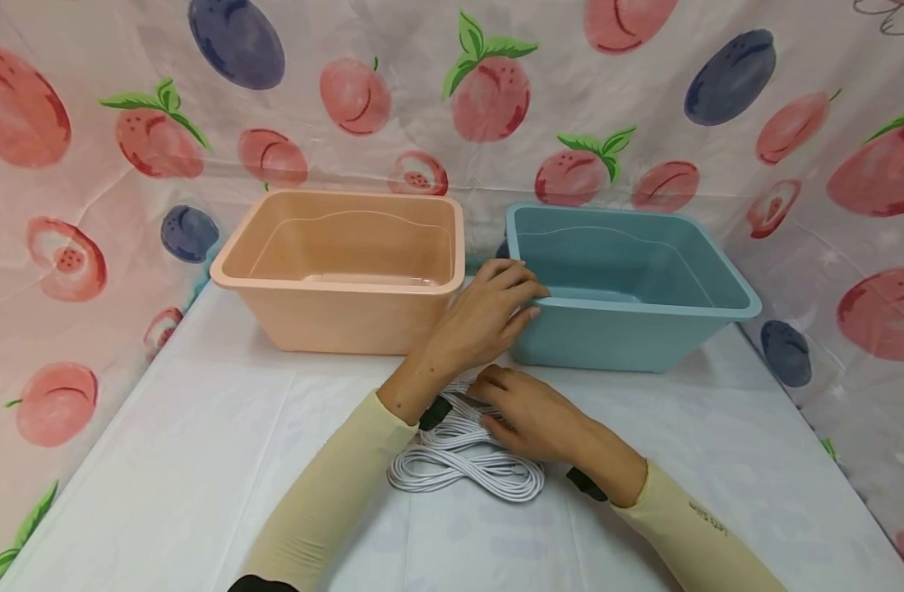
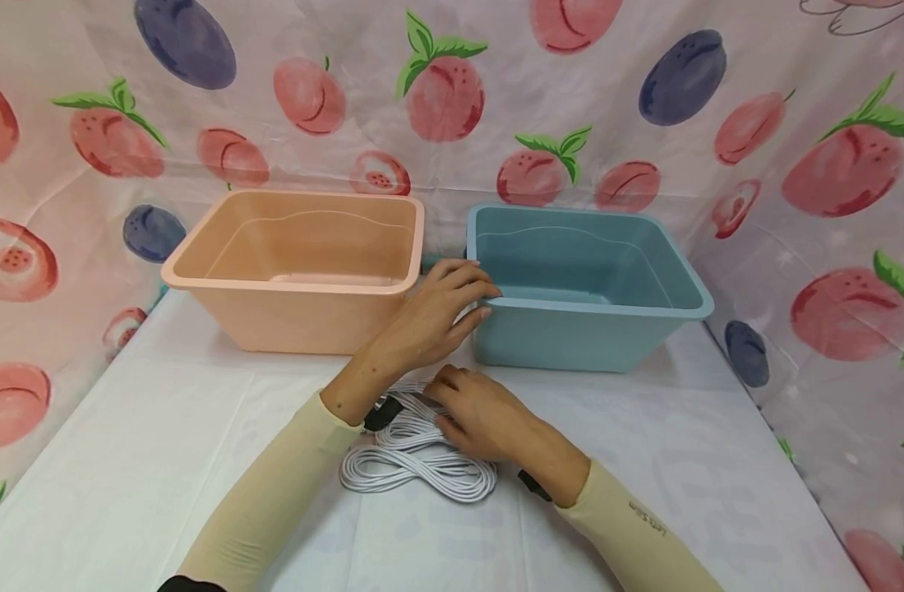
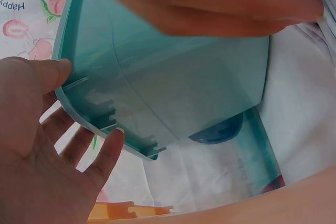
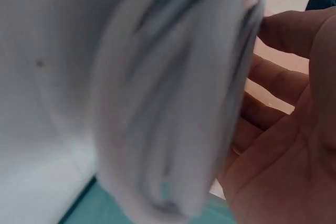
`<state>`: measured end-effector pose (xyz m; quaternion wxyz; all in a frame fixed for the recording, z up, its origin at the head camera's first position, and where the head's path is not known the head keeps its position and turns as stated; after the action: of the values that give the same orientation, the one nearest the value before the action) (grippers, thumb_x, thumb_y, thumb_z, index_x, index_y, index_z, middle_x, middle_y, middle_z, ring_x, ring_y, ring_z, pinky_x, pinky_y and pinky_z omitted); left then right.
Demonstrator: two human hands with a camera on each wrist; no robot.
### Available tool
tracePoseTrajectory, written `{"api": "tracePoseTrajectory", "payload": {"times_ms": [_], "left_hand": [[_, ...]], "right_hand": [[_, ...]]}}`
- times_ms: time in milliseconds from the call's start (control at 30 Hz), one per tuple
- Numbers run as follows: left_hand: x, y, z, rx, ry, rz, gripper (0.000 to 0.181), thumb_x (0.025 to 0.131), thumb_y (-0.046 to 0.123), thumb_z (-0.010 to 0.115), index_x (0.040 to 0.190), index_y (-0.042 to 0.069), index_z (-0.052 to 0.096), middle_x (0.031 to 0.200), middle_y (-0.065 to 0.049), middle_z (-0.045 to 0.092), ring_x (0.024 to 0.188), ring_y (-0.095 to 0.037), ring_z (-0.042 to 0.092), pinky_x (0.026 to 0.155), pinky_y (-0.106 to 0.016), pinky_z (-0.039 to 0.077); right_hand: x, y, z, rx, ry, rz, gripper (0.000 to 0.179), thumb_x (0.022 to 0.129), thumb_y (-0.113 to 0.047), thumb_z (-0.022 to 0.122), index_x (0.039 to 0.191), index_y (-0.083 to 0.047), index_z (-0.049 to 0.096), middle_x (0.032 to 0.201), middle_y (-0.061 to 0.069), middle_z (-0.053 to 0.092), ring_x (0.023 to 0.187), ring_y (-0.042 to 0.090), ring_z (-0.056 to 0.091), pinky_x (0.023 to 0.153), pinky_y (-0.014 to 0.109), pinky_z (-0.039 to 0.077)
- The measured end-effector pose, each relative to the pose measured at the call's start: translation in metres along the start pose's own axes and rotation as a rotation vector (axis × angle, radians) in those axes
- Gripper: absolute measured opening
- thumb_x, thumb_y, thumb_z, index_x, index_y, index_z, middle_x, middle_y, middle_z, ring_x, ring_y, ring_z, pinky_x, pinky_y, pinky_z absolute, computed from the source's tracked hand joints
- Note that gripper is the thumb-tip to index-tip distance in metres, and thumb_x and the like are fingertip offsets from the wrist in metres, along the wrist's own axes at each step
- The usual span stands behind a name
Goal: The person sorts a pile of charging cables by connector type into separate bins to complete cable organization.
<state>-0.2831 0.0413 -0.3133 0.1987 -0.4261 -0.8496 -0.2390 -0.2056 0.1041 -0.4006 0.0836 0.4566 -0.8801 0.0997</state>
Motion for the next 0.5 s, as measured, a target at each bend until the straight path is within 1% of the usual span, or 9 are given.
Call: {"api": "tracePoseTrajectory", "payload": {"times_ms": [133, 300, 500], "left_hand": [[-0.0001, 0.0000, -0.0004, 0.001, -0.001, 0.001, 0.027, 0.111, 0.027, 0.060, 0.133, 0.020, 0.072, 0.136, 0.001, 0.065, 0.144, -0.024, 0.045, 0.126, -0.034, 0.031], [-0.0002, 0.0002, -0.0009, 0.001, -0.003, -0.002, 0.027, 0.110, 0.027, 0.060, 0.133, 0.020, 0.072, 0.136, 0.001, 0.065, 0.144, -0.023, 0.045, 0.126, -0.033, 0.031], [-0.0001, 0.0005, -0.0010, -0.003, 0.003, 0.007, 0.026, 0.110, 0.027, 0.061, 0.132, 0.019, 0.073, 0.135, 0.001, 0.065, 0.143, -0.023, 0.045, 0.125, -0.033, 0.031]], "right_hand": [[0.0005, 0.0013, 0.0026, 0.013, -0.004, 0.016, 0.033, 0.102, -0.017, 0.069, 0.132, -0.004, 0.070, 0.129, 0.012, 0.066, 0.117, 0.028, 0.066, 0.101, 0.045, 0.055], [0.0014, 0.0020, 0.0044, 0.030, 0.017, 0.008, 0.031, 0.102, -0.016, 0.068, 0.131, -0.004, 0.070, 0.128, 0.012, 0.065, 0.117, 0.028, 0.065, 0.102, 0.046, 0.055], [0.0036, 0.0051, 0.0068, 0.076, 0.038, 0.003, 0.028, 0.102, -0.014, 0.068, 0.128, -0.004, 0.069, 0.128, 0.013, 0.063, 0.117, 0.027, 0.063, 0.101, 0.046, 0.054]]}}
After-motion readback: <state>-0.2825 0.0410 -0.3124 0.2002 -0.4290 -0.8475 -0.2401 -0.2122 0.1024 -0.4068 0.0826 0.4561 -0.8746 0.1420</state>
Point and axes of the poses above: each hand's wrist, its own x-axis towards the middle knuckle, its own z-axis out of the palm, y = z × x, the point moved 7 cm from there along x, towards the middle knuckle
